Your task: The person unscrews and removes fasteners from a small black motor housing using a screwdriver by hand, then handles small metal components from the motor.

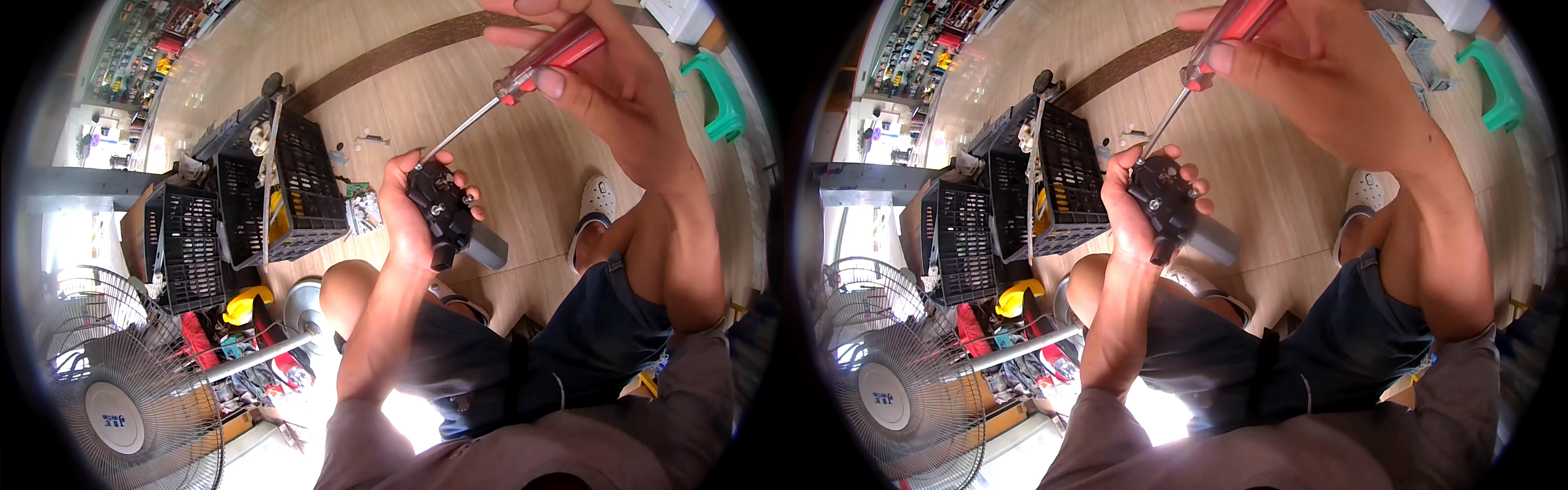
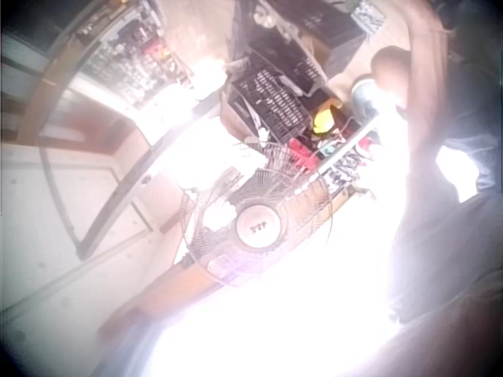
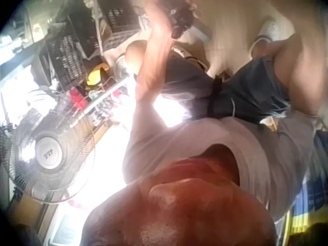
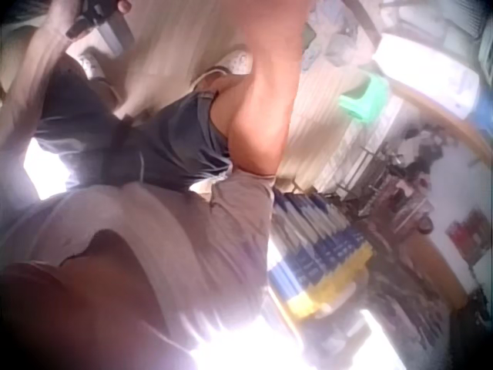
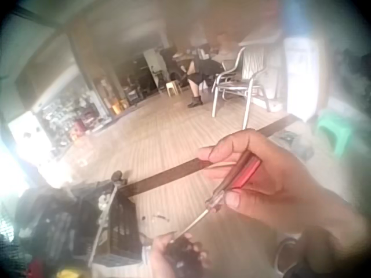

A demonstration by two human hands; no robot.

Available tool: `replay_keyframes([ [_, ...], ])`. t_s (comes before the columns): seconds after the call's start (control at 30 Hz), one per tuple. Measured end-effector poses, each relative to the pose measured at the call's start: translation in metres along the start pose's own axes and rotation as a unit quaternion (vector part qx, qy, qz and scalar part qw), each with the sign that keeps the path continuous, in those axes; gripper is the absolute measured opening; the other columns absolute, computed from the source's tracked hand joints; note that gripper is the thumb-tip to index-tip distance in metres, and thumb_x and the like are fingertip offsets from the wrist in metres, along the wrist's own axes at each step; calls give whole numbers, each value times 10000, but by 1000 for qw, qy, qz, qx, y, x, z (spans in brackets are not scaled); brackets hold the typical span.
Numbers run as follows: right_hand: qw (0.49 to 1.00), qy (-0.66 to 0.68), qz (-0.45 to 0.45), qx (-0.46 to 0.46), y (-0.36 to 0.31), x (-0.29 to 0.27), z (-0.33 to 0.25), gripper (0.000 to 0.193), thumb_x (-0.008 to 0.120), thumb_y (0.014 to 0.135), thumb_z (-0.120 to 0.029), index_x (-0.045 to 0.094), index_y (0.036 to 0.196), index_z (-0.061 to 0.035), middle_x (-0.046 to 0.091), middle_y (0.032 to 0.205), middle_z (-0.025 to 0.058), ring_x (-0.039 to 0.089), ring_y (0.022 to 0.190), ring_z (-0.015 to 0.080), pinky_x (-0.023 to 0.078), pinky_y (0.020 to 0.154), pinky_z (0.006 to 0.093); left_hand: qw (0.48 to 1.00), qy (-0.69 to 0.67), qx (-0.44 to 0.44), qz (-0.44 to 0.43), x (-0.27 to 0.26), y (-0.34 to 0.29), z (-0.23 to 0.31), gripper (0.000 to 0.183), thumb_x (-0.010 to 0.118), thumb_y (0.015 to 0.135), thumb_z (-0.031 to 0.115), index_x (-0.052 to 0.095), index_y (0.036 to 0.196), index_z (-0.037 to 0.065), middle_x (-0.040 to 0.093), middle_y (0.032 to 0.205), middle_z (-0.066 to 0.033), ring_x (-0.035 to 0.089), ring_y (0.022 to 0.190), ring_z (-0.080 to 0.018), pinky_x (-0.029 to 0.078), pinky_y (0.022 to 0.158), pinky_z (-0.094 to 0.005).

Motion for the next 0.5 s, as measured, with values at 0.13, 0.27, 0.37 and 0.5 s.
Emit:
replay_keyframes([
  [0.13, 943, 43, -201, -260, 13, -19, 60, 275, 651, 929, -29, 512, 1165, -8, 662, 1013, 85, 664, 917, 136, 550, 826, 298, 1000, -4, 9, 18, -7, -4, 4, 375, 494, 887, 443, 574, 959, 83, 562, 737, -94, 585, 719, -291, 475, 594, -417],
  [0.27, 931, -110, -150, -314, 23, -32, 73, 316, 632, 915, 21, 491, 1196, -16, 656, 1143, 129, 654, 1053, 188, 521, 949, 343, 1000, 1, 5, 12, -4, -2, 3, 380, 495, 884, 447, 573, 959, 83, 562, 741, -93, 584, 721, -290, 476, 595, -417],
  [0.37, 929, -42, -119, -349, 15, -16, 77, 313, 656, 903, 19, 507, 1175, -20, 654, 1169, 136, 655, 1062, 177, 530, 920, 325, 1000, 3, 8, 16, -4, -3, 3, 385, 497, 882, 452, 573, 961, 83, 563, 742, -94, 583, 718, -290, 478, 595, -417],
  [0.5, 929, 67, -183, -313, 20, -27, 75, 293, 684, 897, 0, 521, 1140, -18, 648, 1175, 137, 641, 1091, 157, 535, 889, 302, 1000, 5, 11, 15, -5, -3, 4, 383, 497, 882, 449, 575, 965, 83, 562, 740, -96, 585, 723, -291, 480, 596, -419],
])
Point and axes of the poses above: each hand's wrist, its own y-axis towards the middle knuckle, its own x-axis out of the palm, z = x × y, the point moved 2 cm from there along y, towards the middle knuckle
